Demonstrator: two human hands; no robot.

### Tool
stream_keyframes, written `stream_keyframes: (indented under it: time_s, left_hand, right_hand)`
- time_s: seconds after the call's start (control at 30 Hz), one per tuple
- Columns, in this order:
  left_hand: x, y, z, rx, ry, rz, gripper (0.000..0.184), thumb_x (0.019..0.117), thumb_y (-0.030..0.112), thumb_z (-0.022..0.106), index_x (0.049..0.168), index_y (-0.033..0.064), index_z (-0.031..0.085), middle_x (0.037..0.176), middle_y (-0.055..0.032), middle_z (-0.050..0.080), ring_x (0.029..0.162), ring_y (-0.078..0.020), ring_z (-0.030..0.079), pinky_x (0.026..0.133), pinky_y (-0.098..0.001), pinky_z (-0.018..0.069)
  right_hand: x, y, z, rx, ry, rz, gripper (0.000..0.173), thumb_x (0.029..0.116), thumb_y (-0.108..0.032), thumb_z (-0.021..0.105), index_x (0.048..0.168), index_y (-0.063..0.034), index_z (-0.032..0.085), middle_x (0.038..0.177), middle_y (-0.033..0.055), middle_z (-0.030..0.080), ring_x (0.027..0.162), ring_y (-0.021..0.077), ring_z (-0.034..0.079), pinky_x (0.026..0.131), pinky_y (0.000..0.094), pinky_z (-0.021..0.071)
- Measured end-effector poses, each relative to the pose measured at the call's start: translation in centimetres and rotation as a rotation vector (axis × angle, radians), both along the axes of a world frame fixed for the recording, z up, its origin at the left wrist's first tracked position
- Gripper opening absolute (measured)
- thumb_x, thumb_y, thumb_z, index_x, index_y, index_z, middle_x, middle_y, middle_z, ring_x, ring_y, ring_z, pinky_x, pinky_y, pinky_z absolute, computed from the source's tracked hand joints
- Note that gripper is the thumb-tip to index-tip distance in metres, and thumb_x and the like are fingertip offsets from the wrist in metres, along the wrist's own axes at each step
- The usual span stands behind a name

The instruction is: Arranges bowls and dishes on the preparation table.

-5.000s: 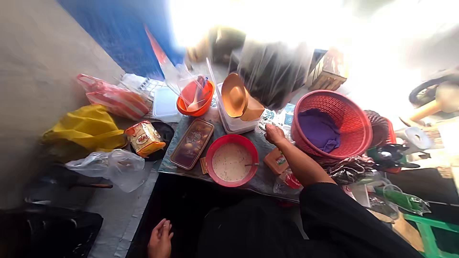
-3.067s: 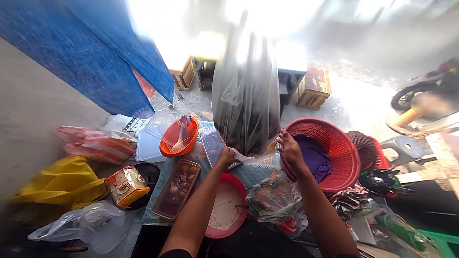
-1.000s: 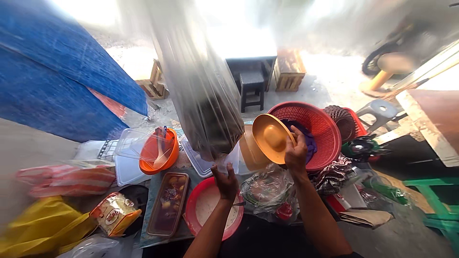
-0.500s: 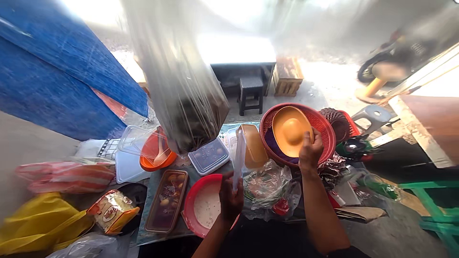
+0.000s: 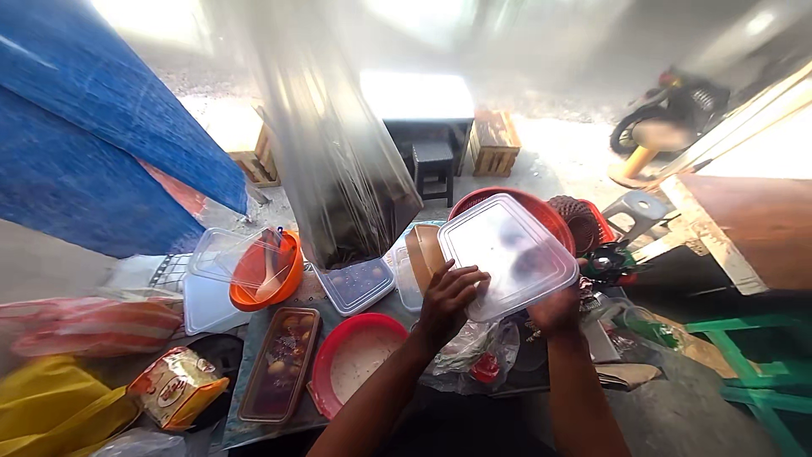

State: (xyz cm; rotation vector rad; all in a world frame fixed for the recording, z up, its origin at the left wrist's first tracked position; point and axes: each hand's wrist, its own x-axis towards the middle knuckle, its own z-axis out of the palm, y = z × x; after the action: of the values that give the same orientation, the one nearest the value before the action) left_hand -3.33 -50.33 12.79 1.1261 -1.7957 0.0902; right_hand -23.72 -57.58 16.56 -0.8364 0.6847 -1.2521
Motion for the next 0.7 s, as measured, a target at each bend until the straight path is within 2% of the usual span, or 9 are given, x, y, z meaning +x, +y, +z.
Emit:
stream_keyframes:
  time_s: [0.07, 0.13, 0.2, 0.33, 0.4, 0.47, 0.53, 0.63, 0.7]
  left_hand:
    - [-0.1, -1.3, -0.3, 0.022, -0.05, 0.042, 0.021, 0.0977, 0.0, 0.055, 0.086, 0.0108, 0.069, 0.125, 0.0, 0.072, 0.129, -0.0196, 0.061, 0.12, -0.0473, 0.0378]
    - [-0.1, -2.5, -1.0, 0.042, -0.11, 0.06, 0.019, 0.0975, 0.003, 0.057, 0.094, 0.0149, 0.071, 0.134, 0.0001, 0.068, 0.135, -0.0214, 0.056, 0.121, -0.0486, 0.0354]
    - [-0.1, -3.2, -2.2, 0.185, -0.02, 0.125, 0.023, 0.0991, 0.014, 0.062, 0.12, 0.0186, 0.071, 0.15, -0.0063, 0.055, 0.146, -0.0262, 0.044, 0.124, -0.0522, 0.03]
    - [3.3, -4.3, -6.4, 0.704, 0.559, 0.412, 0.053, 0.0996, 0.026, 0.065, 0.145, 0.0048, 0.049, 0.151, -0.0197, 0.048, 0.14, -0.0344, 0.047, 0.114, -0.0524, 0.0424]
    - [5.6, -4.3, -9.2, 0.936, 0.724, 0.537, 0.059, 0.1052, 0.033, 0.054, 0.151, -0.0001, 0.038, 0.152, -0.0258, 0.045, 0.14, -0.0379, 0.047, 0.114, -0.0538, 0.0417]
    - [6.7, -4.0, -10.7, 1.092, 0.802, 0.568, 0.063, 0.1094, 0.04, 0.043, 0.155, -0.0014, 0.032, 0.154, -0.0279, 0.043, 0.141, -0.0392, 0.046, 0.115, -0.055, 0.0395]
    - [6.9, -3.8, -11.5, 1.209, 0.999, 0.519, 0.069, 0.1105, 0.048, 0.033, 0.159, 0.0, 0.026, 0.16, -0.0276, 0.034, 0.148, -0.0392, 0.037, 0.119, -0.0589, 0.0323]
    - [6.7, -4.4, -12.2, 1.262, 1.312, 0.532, 0.074, 0.1082, 0.059, 0.028, 0.151, 0.0009, 0.043, 0.156, -0.0246, 0.041, 0.147, -0.037, 0.038, 0.116, -0.063, 0.0327]
    - [7.0, -5.2, -12.3, 1.29, 1.377, 0.551, 0.078, 0.1052, 0.064, 0.033, 0.149, 0.0007, 0.045, 0.155, -0.0243, 0.043, 0.144, -0.0375, 0.04, 0.113, -0.0621, 0.0362]
  right_hand:
    - [-1.4, 0.0, 0.4, 0.006, -0.018, 0.06, 0.106, 0.0828, -0.088, 0.049, 0.156, -0.0125, 0.035, 0.145, 0.0147, 0.058, 0.132, 0.0308, 0.058, 0.106, 0.0557, 0.0514]
    - [-2.1, -0.2, 0.1, -0.045, 0.12, 0.017, 0.073, 0.1003, -0.046, 0.058, 0.155, -0.003, 0.036, 0.138, 0.0241, 0.062, 0.121, 0.0401, 0.066, 0.098, 0.057, 0.0582]
    - [-1.8, -0.8, -0.2, 0.043, 0.196, -0.138, 0.048, 0.1023, -0.005, 0.048, 0.149, 0.0024, 0.042, 0.127, 0.0278, 0.067, 0.109, 0.0421, 0.071, 0.089, 0.0559, 0.0616]
    - [-2.0, -2.3, -1.8, 0.28, 0.267, -0.449, 0.052, 0.1084, -0.031, 0.054, 0.153, -0.0096, 0.039, 0.136, 0.0173, 0.062, 0.112, 0.032, 0.07, 0.082, 0.0509, 0.0638]
    - [-2.7, -2.3, -3.8, 0.132, 0.617, -0.564, 0.077, 0.1044, -0.039, 0.059, 0.163, -0.0063, 0.02, 0.163, 0.0178, 0.034, 0.144, 0.026, 0.046, 0.109, 0.0428, 0.0508]
    - [-2.2, -2.3, -5.0, -0.159, 1.011, -0.662, 0.078, 0.0993, -0.041, 0.061, 0.155, 0.0063, 0.034, 0.162, 0.028, 0.031, 0.152, 0.0348, 0.033, 0.122, 0.0441, 0.0352]
    - [0.0, -1.3, -4.9, -0.367, 1.16, -0.557, 0.058, 0.0995, -0.038, 0.059, 0.14, 0.0027, 0.057, 0.152, 0.025, 0.047, 0.144, 0.0357, 0.043, 0.119, 0.0482, 0.0367]
    - [5.3, 0.2, -5.9, -0.52, 1.045, -0.043, 0.031, 0.1061, -0.026, 0.051, 0.12, -0.0077, 0.073, 0.12, 0.0064, 0.073, 0.108, 0.0135, 0.07, 0.094, 0.0342, 0.0606]
    - [8.9, 0.3, -8.0, -0.569, 1.117, 0.3, 0.037, 0.1074, -0.031, 0.048, 0.127, -0.0091, 0.071, 0.125, 0.0054, 0.073, 0.117, 0.0148, 0.068, 0.103, 0.0352, 0.0553]
